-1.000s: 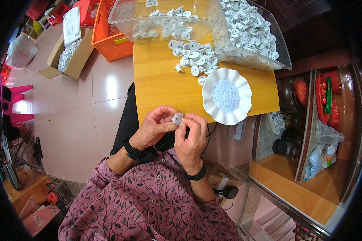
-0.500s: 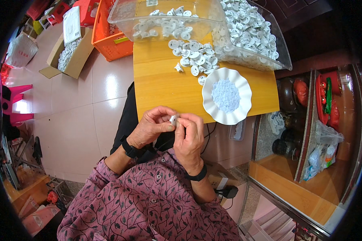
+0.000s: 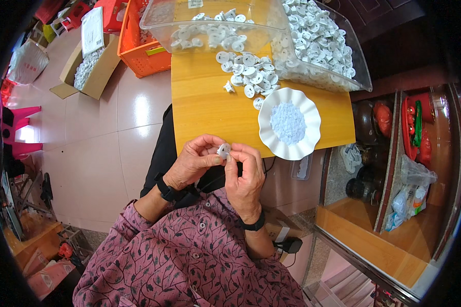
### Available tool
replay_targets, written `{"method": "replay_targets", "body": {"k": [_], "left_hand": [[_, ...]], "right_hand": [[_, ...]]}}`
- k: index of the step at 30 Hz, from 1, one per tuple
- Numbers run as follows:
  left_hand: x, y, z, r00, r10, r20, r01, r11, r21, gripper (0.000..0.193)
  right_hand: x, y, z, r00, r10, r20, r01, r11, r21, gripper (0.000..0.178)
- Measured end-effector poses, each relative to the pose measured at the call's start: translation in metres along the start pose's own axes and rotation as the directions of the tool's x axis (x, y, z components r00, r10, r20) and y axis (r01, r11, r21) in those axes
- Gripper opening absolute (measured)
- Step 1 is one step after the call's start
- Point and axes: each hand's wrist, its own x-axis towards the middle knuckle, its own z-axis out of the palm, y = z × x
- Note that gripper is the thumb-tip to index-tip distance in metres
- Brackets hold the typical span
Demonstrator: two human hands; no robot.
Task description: Assembling small white plastic components by inserting pins into bases.
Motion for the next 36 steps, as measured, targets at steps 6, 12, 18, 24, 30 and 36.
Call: {"method": "replay_targets", "body": {"k": [6,12,18,24,30,36], "left_hand": [[0.000,-0.002,0.000,1.000,-0.002,-0.009,0.003,1.000,0.008,0.033],[0.000,-0.004,-0.002,1.000,-0.006,0.003,0.006,1.000,0.022,0.032],[0.001,-0.003,0.002,1.000,0.004,-0.012,-0.003,0.999,0.034,0.031],[0.001,0.000,0.003,1.000,0.000,-0.016,0.001,0.999,0.037,0.030],[0.000,0.004,0.004,0.999,-0.019,-0.039,0.023,0.994,0.104,0.029],[0.029,0.065,0.027,0.984,0.126,-0.125,-0.058,0.895,0.442,0.027]], "right_hand": [[0.001,-0.003,0.000,1.000,-0.022,0.001,0.022,0.999,-0.046,0.011],[0.000,-0.002,0.000,1.000,-0.005,0.018,0.005,1.000,-0.022,0.010],[-0.003,0.003,-0.002,0.996,0.082,0.022,-0.083,0.995,0.049,0.004],[0.000,-0.002,-0.003,0.995,0.104,0.007,-0.105,0.993,0.062,0.005],[-0.003,0.000,-0.002,0.995,0.098,0.009,-0.098,0.994,0.051,0.006],[-0.011,0.005,-0.007,0.994,0.110,-0.019,-0.109,0.991,0.076,0.008]]}}
